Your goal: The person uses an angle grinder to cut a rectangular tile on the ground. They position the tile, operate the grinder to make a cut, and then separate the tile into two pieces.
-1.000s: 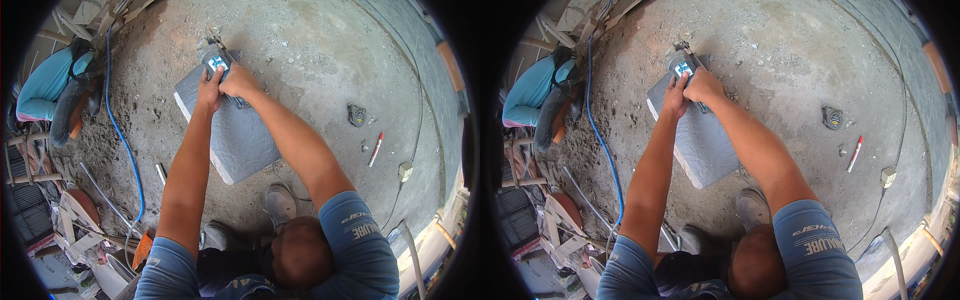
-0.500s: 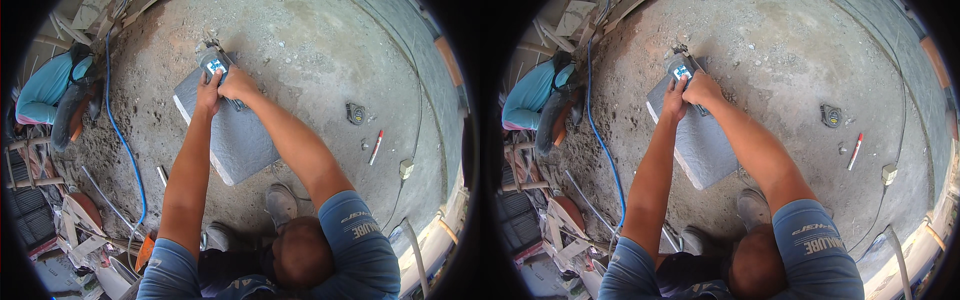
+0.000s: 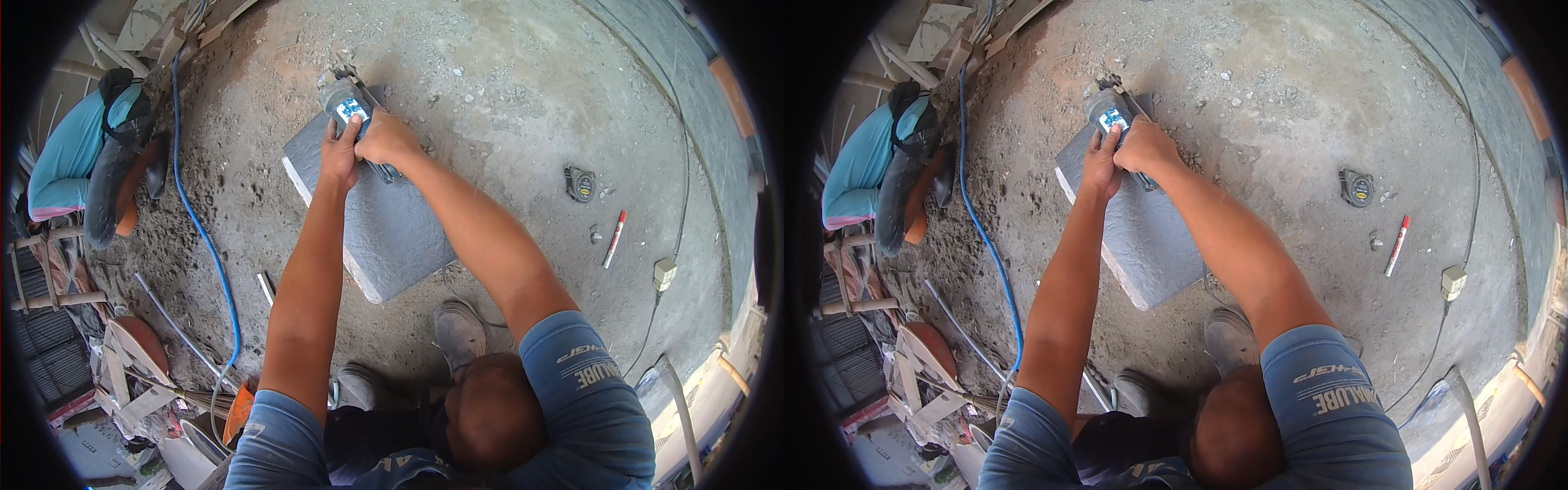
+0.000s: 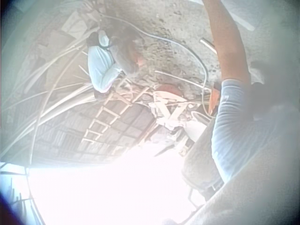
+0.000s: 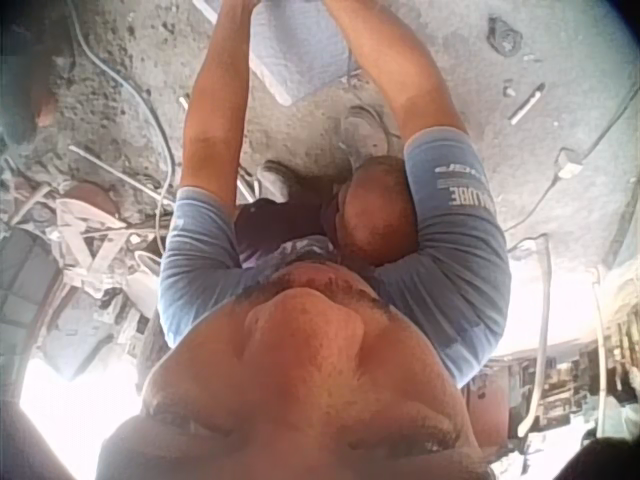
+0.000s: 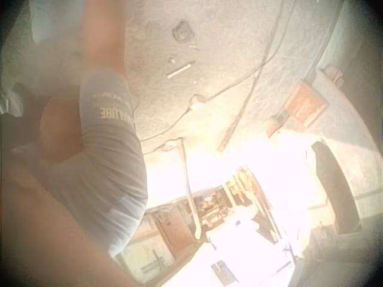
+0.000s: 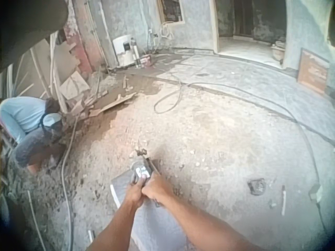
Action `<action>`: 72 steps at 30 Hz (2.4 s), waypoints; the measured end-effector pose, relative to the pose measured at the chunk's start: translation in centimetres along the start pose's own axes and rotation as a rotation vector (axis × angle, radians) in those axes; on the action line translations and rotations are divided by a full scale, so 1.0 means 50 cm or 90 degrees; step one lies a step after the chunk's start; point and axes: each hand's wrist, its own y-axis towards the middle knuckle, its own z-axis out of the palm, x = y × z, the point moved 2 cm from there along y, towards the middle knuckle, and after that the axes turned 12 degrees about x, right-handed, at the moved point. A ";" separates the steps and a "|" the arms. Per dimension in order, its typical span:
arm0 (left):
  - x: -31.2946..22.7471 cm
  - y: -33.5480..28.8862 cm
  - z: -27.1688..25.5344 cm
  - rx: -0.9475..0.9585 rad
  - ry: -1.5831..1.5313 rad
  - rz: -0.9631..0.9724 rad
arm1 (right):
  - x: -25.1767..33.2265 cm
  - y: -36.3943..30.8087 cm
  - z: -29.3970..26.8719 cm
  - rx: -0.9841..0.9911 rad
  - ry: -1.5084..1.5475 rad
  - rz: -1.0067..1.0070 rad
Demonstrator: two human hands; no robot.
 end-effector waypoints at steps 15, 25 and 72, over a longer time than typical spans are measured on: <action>-0.001 -0.006 0.004 0.011 0.007 0.006 | -0.005 -0.002 0.005 0.002 0.007 -0.002; 0.000 -0.020 0.018 -0.001 0.026 -0.014 | -0.014 -0.004 0.012 -0.004 0.009 -0.004; 0.003 -0.034 0.026 0.003 0.022 -0.014 | -0.020 -0.017 0.011 0.007 0.003 0.003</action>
